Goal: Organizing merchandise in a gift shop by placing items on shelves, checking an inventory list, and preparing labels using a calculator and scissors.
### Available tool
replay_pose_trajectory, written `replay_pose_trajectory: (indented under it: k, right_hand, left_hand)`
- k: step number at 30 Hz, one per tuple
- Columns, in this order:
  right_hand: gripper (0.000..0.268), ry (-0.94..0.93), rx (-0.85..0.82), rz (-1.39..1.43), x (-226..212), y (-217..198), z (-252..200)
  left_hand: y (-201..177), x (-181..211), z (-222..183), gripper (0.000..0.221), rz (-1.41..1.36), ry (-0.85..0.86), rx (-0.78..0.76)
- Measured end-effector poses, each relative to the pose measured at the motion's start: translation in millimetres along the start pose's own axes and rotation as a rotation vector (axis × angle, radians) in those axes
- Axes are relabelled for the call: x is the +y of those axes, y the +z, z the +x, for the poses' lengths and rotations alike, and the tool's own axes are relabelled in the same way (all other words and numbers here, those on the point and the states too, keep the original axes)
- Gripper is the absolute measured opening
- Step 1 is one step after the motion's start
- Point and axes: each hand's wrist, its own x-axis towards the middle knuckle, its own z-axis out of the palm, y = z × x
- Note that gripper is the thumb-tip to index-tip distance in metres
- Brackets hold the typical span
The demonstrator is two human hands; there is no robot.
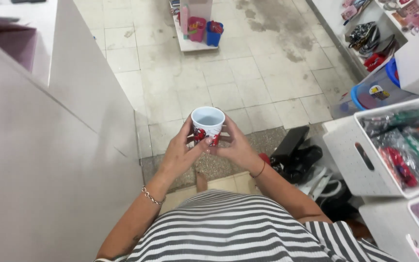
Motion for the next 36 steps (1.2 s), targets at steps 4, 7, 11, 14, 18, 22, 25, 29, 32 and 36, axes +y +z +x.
replay_pose_trajectory:
  k: [4,7,11,14,18,22,25,29,32,36]
  right_hand:
    - [0.12,0.046,-0.059,0.001,2.0,-20.8,139.2]
    - [0.114,0.076,-0.109,-0.036,-9.9,-19.7,226.7]
    - [0.112,0.155,-0.156,-0.052,8.8,-7.2,342.0]
    - [0.112,0.165,-0.175,-0.064,25.1,6.8,431.8]
    - [0.109,0.088,-0.103,-0.064,38.7,22.5,555.3]
    - [0.111,0.066,-0.032,-0.037,50.1,28.2,678.8]
    - [0.108,0.074,0.014,-0.062,58.4,22.3,751.5]
    - [0.107,0.118,0.048,-0.062,95.4,12.0,854.6]
    - [0.109,0.081,0.048,-0.069,131.4,-0.4,948.4]
    - [0.111,0.052,0.022,-0.07,141.1,-7.8,1072.2]
  left_hand:
    - [-39.1,-1.9,125.4,0.108,0.017,-0.056,0.025]
    - [-71.9,-5.4,200.9,0.101,-0.011,-0.011,0.069]
    - [-126.9,-26.3,297.2,0.099,-0.02,-0.068,0.118]
    - [-172.4,-54.2,378.2,0.1,-0.027,-0.07,0.127]
    - [-238.0,-64.5,495.8,0.096,0.028,-0.011,0.118]
    - [-303.4,-50.0,615.4,0.095,0.055,0.066,0.06]
    - [-331.7,-60.1,692.1,0.093,0.083,0.104,0.018]
    - [-369.5,-79.9,798.2,0.097,0.054,0.069,-0.052]
    - [-399.9,-101.1,890.6,0.098,0.057,0.066,-0.073]
    - [-439.4,-109.1,1000.7,0.097,0.05,0.047,-0.027]
